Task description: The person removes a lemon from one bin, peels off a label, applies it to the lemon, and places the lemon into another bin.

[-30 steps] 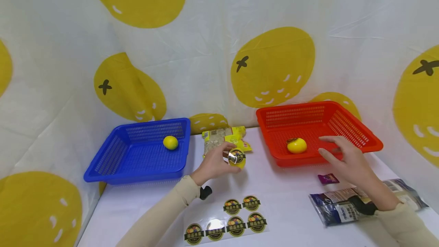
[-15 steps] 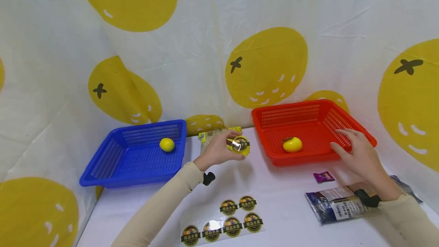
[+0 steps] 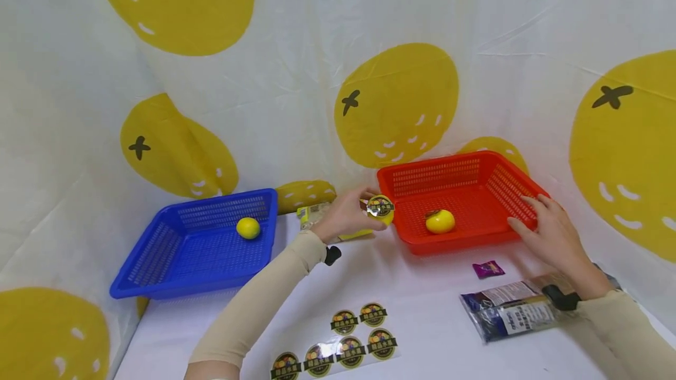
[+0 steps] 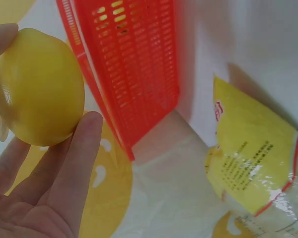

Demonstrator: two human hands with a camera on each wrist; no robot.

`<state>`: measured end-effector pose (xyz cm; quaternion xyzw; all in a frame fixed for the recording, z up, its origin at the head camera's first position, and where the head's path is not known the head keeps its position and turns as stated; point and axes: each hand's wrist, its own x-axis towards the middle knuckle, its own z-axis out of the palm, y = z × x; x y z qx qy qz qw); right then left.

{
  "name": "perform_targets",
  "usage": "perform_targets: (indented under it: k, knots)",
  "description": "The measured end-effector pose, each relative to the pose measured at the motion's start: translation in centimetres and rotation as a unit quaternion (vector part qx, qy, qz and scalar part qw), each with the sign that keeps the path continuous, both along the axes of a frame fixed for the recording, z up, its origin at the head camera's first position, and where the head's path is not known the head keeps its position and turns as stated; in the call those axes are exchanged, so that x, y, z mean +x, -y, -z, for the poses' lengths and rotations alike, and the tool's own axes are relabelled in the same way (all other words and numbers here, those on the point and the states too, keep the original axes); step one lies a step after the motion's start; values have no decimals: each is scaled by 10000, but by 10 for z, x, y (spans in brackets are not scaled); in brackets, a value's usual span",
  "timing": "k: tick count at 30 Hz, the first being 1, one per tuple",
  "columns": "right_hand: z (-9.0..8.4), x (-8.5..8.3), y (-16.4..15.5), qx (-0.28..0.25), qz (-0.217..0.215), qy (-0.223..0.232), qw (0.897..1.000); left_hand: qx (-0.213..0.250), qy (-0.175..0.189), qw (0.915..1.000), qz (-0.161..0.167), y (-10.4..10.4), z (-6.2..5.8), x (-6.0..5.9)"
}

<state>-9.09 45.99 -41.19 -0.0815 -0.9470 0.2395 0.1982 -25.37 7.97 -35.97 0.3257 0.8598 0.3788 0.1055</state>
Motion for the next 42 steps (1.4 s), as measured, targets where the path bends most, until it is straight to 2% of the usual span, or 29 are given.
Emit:
perform_targets:
  k: [8, 16, 22, 27, 34, 38, 42]
  knots:
    - [-1, 1, -5, 169, 82, 185, 9997, -181, 169, 9997, 19, -23, -7, -7]
    - [-5, 4, -8, 341, 76, 418, 9985, -495, -350, 9977, 290, -56, -15, -13]
    - [-6, 10, -9, 322, 222, 863, 9955, -378, -432, 9965, 608, -80, -17, -15]
    - [-7, 10, -4, 281, 205, 967, 9947, -386, -269, 9962, 729, -96, -18, -14]
    - [-5, 6, -4, 233, 155, 915, 9954, -475, -173, 9957, 775, -120, -14, -15]
    - [-6, 7, -4, 195, 197, 918, 9954, -381, -214, 9943, 968, -136, -11, -16]
    - [-4, 10, -4, 95, 240, 935, 9953, -461, -323, 9920, 1133, -156, -3, -15]
